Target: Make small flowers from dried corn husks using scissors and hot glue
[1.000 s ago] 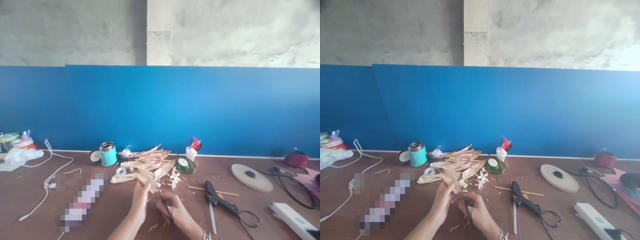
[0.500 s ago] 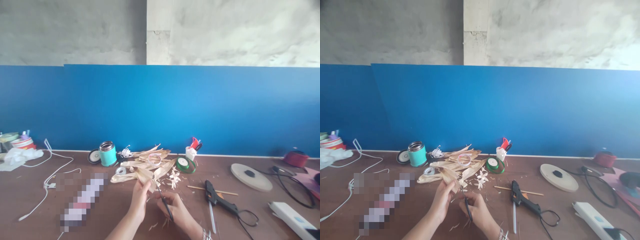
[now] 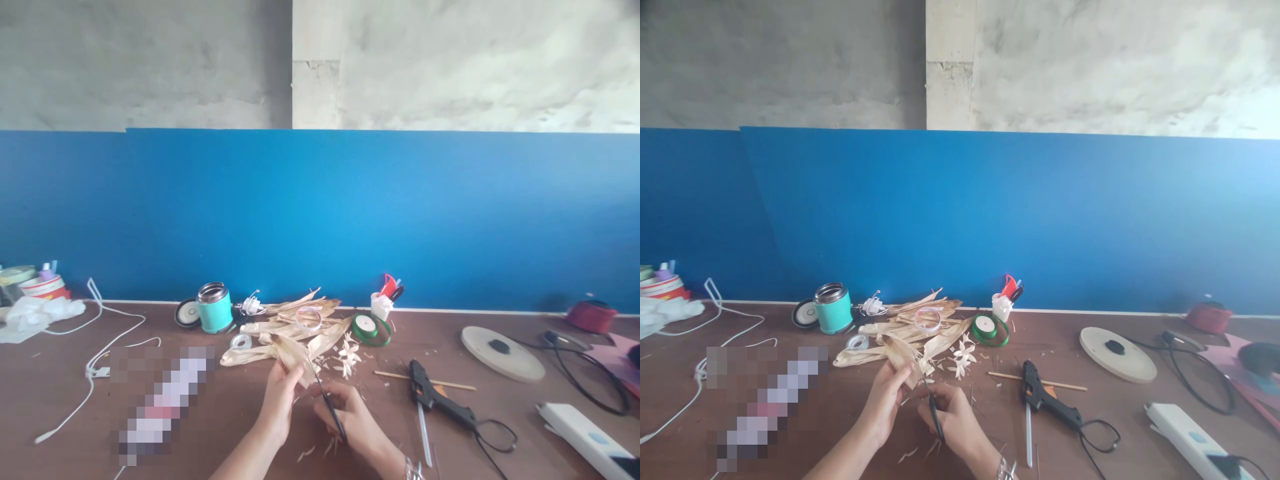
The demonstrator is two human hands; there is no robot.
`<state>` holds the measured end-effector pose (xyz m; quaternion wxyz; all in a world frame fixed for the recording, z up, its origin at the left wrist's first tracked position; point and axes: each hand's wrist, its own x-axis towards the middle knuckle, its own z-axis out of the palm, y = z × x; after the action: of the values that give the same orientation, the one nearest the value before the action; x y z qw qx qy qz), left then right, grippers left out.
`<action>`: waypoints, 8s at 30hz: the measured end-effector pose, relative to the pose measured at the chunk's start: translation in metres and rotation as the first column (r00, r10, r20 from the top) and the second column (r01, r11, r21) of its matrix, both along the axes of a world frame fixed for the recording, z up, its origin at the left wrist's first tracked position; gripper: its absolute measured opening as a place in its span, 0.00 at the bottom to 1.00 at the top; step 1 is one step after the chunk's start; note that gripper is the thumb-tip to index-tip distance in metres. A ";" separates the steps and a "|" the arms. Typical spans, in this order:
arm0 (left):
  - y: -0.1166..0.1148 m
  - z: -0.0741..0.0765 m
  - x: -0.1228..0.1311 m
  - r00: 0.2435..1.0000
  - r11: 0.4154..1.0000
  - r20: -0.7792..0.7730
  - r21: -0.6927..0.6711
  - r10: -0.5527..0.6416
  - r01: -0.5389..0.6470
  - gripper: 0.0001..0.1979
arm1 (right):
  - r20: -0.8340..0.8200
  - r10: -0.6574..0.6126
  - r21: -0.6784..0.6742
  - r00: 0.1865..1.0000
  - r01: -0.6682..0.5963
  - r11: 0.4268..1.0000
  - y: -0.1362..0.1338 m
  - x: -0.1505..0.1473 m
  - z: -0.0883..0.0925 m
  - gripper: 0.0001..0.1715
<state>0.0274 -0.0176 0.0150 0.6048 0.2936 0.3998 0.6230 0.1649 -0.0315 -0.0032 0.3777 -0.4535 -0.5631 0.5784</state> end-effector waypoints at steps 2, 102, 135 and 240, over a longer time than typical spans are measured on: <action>0.001 -0.002 -0.001 1.000 1.000 0.005 -0.006 -0.017 0.017 0.18 | -0.007 -0.009 0.006 1.000 0.009 1.000 0.000 0.000 0.001 0.17; 0.011 -0.001 -0.020 0.965 0.993 -0.238 0.023 -0.107 0.115 0.10 | 0.089 -0.005 0.098 0.996 -0.004 0.995 0.006 0.008 0.002 0.20; 0.008 -0.004 -0.012 0.985 0.998 -0.156 0.003 -0.068 0.069 0.07 | 0.046 0.040 -0.004 0.998 -0.040 0.999 0.006 0.007 -0.010 0.17; 0.007 -0.007 -0.012 0.999 0.998 -0.033 -0.036 0.042 -0.043 0.14 | 0.042 0.063 0.041 0.997 -0.065 0.997 0.005 0.007 -0.005 0.07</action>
<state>0.0156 -0.0109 0.0075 0.5901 0.2838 0.4268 0.6238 0.1717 -0.0264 -0.0085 0.3569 -0.4387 -0.5970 0.5689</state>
